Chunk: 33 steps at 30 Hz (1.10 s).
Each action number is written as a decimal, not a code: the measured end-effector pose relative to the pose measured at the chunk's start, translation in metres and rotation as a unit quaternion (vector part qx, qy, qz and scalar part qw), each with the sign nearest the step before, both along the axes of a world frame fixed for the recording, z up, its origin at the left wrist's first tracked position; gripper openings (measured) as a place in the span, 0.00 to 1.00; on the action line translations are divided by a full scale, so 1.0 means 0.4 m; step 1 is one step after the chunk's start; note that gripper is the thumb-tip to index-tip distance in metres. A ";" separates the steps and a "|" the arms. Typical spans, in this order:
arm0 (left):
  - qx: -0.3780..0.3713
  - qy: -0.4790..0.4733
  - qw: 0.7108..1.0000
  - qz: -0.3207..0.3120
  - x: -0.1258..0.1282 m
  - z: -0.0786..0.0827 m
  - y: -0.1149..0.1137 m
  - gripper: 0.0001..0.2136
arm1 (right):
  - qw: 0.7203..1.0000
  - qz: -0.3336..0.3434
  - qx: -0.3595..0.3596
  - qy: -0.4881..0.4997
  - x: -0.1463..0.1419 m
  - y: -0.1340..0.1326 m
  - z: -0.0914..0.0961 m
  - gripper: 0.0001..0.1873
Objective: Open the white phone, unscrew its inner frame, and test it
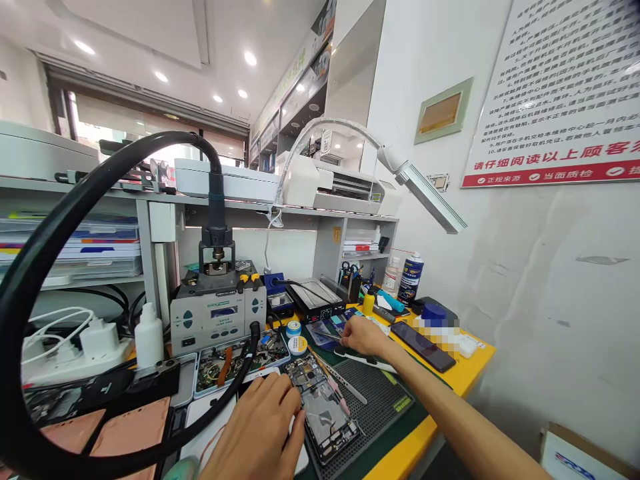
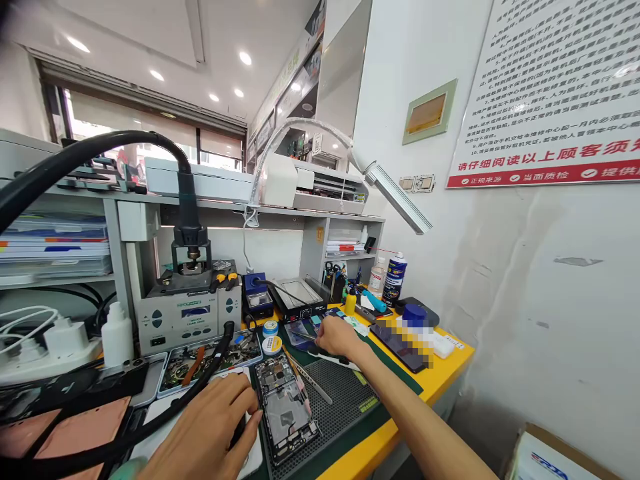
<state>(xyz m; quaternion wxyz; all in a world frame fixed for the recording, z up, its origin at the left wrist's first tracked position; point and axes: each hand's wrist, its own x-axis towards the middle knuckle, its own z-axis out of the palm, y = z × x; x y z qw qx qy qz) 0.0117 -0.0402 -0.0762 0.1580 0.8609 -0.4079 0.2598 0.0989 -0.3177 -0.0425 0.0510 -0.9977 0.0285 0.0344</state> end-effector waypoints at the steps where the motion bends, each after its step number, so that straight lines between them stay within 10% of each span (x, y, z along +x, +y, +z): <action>1: 0.007 0.010 1.000 0.001 -0.002 0.002 0.000 0.10 | 1.000 0.000 0.001 0.008 0.002 -0.011 0.007 0.15; 23: 0.088 0.065 0.994 0.019 -0.011 0.002 -0.008 0.11 | 0.998 0.067 0.022 0.002 -0.017 -0.014 0.015 0.14; 33: 0.082 0.121 0.989 0.012 -0.020 0.024 -0.012 0.13 | 0.990 0.017 0.072 -0.119 -0.048 -0.169 0.099 0.15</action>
